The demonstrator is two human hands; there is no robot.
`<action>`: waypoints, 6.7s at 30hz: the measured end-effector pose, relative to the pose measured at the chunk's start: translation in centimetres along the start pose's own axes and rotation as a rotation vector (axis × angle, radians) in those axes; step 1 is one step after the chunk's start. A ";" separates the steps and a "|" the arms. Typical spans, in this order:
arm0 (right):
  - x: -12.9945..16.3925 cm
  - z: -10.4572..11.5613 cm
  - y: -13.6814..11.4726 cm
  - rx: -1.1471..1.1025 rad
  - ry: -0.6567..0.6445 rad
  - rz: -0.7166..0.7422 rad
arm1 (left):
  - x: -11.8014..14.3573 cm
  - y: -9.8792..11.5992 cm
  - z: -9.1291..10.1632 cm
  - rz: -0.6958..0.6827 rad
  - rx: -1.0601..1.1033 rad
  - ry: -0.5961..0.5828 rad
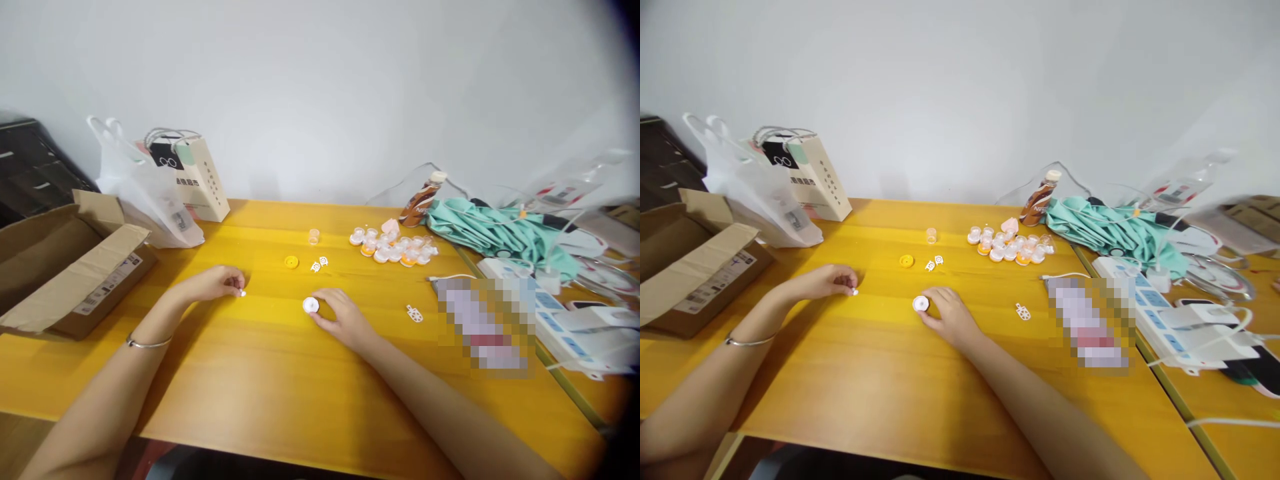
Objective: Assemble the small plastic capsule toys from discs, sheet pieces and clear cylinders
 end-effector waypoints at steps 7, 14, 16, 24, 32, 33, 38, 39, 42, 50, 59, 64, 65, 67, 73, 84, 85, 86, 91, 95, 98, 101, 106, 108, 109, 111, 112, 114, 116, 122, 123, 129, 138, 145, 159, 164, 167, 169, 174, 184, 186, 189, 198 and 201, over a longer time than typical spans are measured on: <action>-0.1 -0.1 0.0 0.082 0.007 -0.051 | 0.4 -1.0 0.3 0.006 0.000 -0.001; -0.1 -0.2 0.1 0.097 -0.042 -0.055 | -0.2 1.5 -0.2 -0.134 -0.295 0.208; -0.1 -0.2 0.1 0.094 -0.055 -0.057 | -0.7 3.7 -1.5 -0.301 -0.365 0.370; -0.1 -0.2 0.1 0.092 -0.058 -0.047 | -3.0 8.5 -8.2 -0.746 -0.629 0.495; -0.2 -0.2 0.1 0.092 -0.058 -0.046 | -3.7 7.8 -8.9 -0.811 -0.757 0.395; -0.2 -0.2 0.1 0.090 -0.060 -0.046 | -3.7 7.8 -8.9 -0.815 -0.763 0.395; -0.2 -0.3 0.1 0.083 -0.068 -0.051 | -3.6 8.0 -8.8 -0.818 -0.738 0.389; -0.2 -0.3 0.1 0.082 -0.067 -0.053 | -3.6 8.0 -8.7 -0.817 -0.722 0.390; -0.1 -0.3 0.2 0.086 -0.058 -0.056 | -3.5 7.9 -8.6 -0.767 -0.641 0.444; -0.1 -0.2 0.2 0.069 -0.064 -0.045 | -3.5 7.5 -8.5 -0.699 -0.537 0.363; -0.2 -0.4 0.3 0.061 -0.064 -0.064 | -3.3 8.3 -8.4 -0.692 -0.596 0.269; -0.2 -0.4 0.4 0.059 -0.065 -0.063 | -3.0 7.8 -7.9 -0.632 -0.507 0.306; -0.2 -0.4 0.4 0.057 -0.066 -0.062 | -2.9 7.8 -7.8 -0.630 -0.505 0.304; -0.2 -0.4 0.4 0.056 -0.067 -0.062 | -2.9 7.8 -7.7 -0.640 -0.510 0.273; -0.2 -0.3 0.2 0.058 -0.073 -0.072 | -2.8 8.6 -7.9 -0.650 -0.515 0.205; -0.2 -0.1 0.2 0.076 -0.096 -0.078 | -0.6 4.2 -0.8 -0.141 -0.196 0.158; -0.2 0.0 0.2 0.077 -0.097 -0.081 | -0.3 3.4 -0.2 -0.079 -0.174 0.113; -0.2 0.0 0.2 0.078 -0.097 -0.082 | -0.1 2.7 0.2 -0.037 -0.144 0.066; -0.3 0.0 0.2 0.078 -0.087 -0.081 | -0.3 1.9 -0.3 0.067 -0.086 -0.036; -0.3 -0.1 0.2 0.071 -0.100 -0.098 | -0.7 2.3 -0.7 0.096 -0.166 -0.018; -0.3 -0.1 0.1 0.059 -0.106 -0.110 | -0.8 2.0 -0.7 0.078 -0.225 0.002; -0.4 -0.1 0.2 0.055 -0.100 -0.111 | -1.0 1.9 -0.8 0.048 -0.313 0.043; -0.7 -0.1 0.4 0.030 -0.061 -0.127 | -2.6 4.7 -2.7 -0.265 -0.312 0.263; -0.7 0.1 0.5 -0.038 -0.011 -0.134 | -3.3 6.6 -4.0 -0.494 -0.220 0.352; -0.7 0.2 0.4 -0.083 0.030 -0.133 | -3.7 7.5 -4.7 -0.580 -0.175 0.378; -0.5 0.5 0.4 -0.169 0.120 -0.113 | -4.4 8.7 -5.9 -0.654 -0.067 0.447; -0.4 0.6 0.3 -0.204 0.151 -0.093 | -4.7 9.1 -6.4 -0.662 -0.013 0.490; -0.2 0.7 0.2 -0.251 0.183 -0.052 | -5.2 9.7 -7.2 -0.656 0.078 0.564; 0.0 0.7 0.1 -0.268 0.199 -0.027 | -5.4 10.0 -7.8 -0.641 0.141 0.596; 0.2 0.6 0.0 -0.284 0.209 0.026 | -5.5 9.7 -8.7 -0.491 0.298 0.591; 0.2 0.7 0.0 -0.281 0.202 0.020 | -5.5 9.5 -8.6 -0.486 0.306 0.572; 0.1 0.6 0.6 -0.241 0.180 -0.025 | -5.6 7.9 -7.6 -0.547 0.064 0.362; 0.1 0.4 1.0 -0.014 0.030 0.098 | -5.9 7.6 -8.3 -0.449 -0.052 0.265; 0.2 0.5 0.9 0.118 -0.011 0.194 | -5.7 7.8 -8.7 -0.457 -0.055 0.264; 0.2 1.4 0.3 0.250 -0.062 0.327 | -5.7 7.9 -8.5 -0.434 -0.062 0.240; 0.2 1.3 0.5 0.257 -0.081 0.318 | -5.8 7.8 -8.6 -0.446 -0.059 0.246; 0.2 1.2 0.6 0.236 -0.084 0.310 | -5.7 7.8 -8.7 -0.449 -0.060 0.250; 0.2 1.0 0.7 0.190 -0.075 0.294 | -5.7 7.8 -8.7 -0.451 -0.062 0.252; 0.1 1.1 0.9 -0.001 -0.032 0.160 | -5.7 7.7 -8.7 -0.455 -0.065 0.252; 0.1 0.7 1.1 -0.010 -0.038 0.163 | -5.8 7.4 -8.8 -0.447 -0.058 0.257; 0.0 0.7 1.1 -0.022 -0.054 0.155 | -5.8 7.4 -8.8 -0.447 -0.056 0.256; -0.1 0.8 1.0 -0.075 -0.084 0.126 | -5.7 7.6 -8.7 -0.452 -0.058 0.259; 0.1 0.4 1.5 -0.594 -0.169 -0.325 | -5.2 8.1 -8.6 -0.550 -0.097 0.364; 0.2 0.0 0.9 -0.933 -0.296 -0.497 | -5.2 8.0 -8.7 -0.579 -0.106 0.431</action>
Point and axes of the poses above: each hand's wrist, its own x-axis away from the middle knuckle, its own z-axis out of the back of the hand, y = z × x, the point moved 2 cm from there along -x, towards the middle knuckle, and after that the axes turned 8 degrees about -z, right-handed, at the moved point
